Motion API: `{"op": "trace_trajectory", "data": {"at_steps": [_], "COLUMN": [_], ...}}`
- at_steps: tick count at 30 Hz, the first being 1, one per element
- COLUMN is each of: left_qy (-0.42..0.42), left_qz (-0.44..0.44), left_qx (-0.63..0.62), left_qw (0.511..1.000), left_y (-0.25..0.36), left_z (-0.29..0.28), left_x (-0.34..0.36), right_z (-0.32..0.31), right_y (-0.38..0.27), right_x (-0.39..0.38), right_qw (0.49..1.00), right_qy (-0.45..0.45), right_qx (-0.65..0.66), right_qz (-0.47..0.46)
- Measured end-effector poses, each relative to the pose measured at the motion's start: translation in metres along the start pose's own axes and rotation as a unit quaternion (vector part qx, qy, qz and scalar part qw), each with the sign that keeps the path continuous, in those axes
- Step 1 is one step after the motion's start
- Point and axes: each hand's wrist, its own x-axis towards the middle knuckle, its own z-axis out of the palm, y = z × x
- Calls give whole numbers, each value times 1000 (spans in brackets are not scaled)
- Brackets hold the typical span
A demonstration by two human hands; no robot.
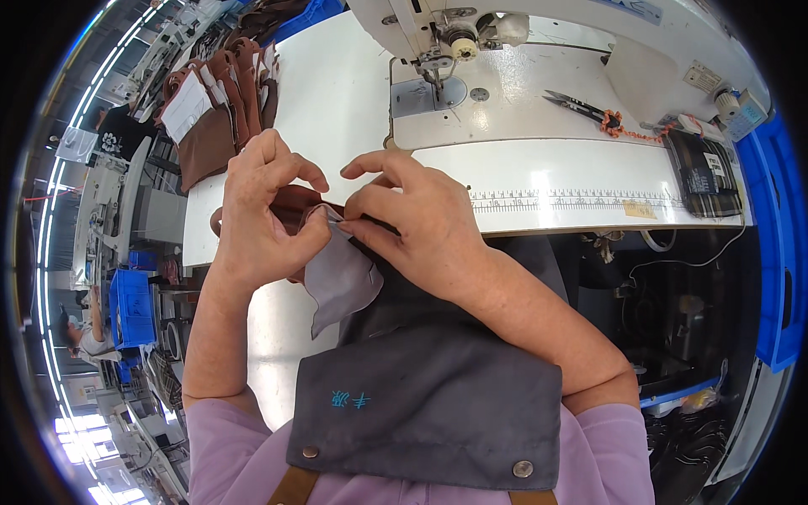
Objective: Sewing together components of a leather handbag using an industrial sewing machine.
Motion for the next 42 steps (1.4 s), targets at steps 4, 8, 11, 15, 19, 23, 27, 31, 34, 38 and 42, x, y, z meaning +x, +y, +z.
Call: {"op": "trace_trajectory", "data": {"at_steps": [4, 8, 11, 15, 19, 23, 27, 31, 34, 38, 42], "left_qy": [3, 26, 28, 18, 11, 8, 29, 41, -48, -95, -91], "left_qz": [-9, 39, 48, 25, 49, 51, 64, 68, 25, -76, -66], "left_qx": [-12, 50, 75, 26, 40, 63, 60, -64, 2, -111, -131], "left_qw": [1000, 998, 996, 999, 998, 997, 996, 995, 999, 986, 985], "left_y": [0, 3, 4, 3, 5, 11, 14, 9, 6, -5, -15], "left_z": [0, -4, -7, -10, -16, -17, -18, -14, -11, 0, 11], "left_x": [0, -2, -3, -3, -5, -6, -7, -11, -28, -51, -67], "right_z": [1, -3, -5, -2, -3, -2, -6, -5, 0, 3, 0], "right_y": [-1, 3, 2, 2, 1, -1, 0, 0, 0, -1, -4], "right_x": [0, 1, 0, 2, 1, 0, 1, 0, -5, -12, -15], "right_qw": [1000, 981, 956, 962, 985, 983, 973, 952, 946, 953, 951], "right_qy": [-10, -68, -106, -69, -51, -38, -47, -95, -138, -170, -187], "right_qx": [-12, 106, 152, 183, 108, 127, 176, 250, 248, 204, 192], "right_qz": [-18, 148, 225, 189, 124, 124, 140, 150, 157, 148, 154]}}
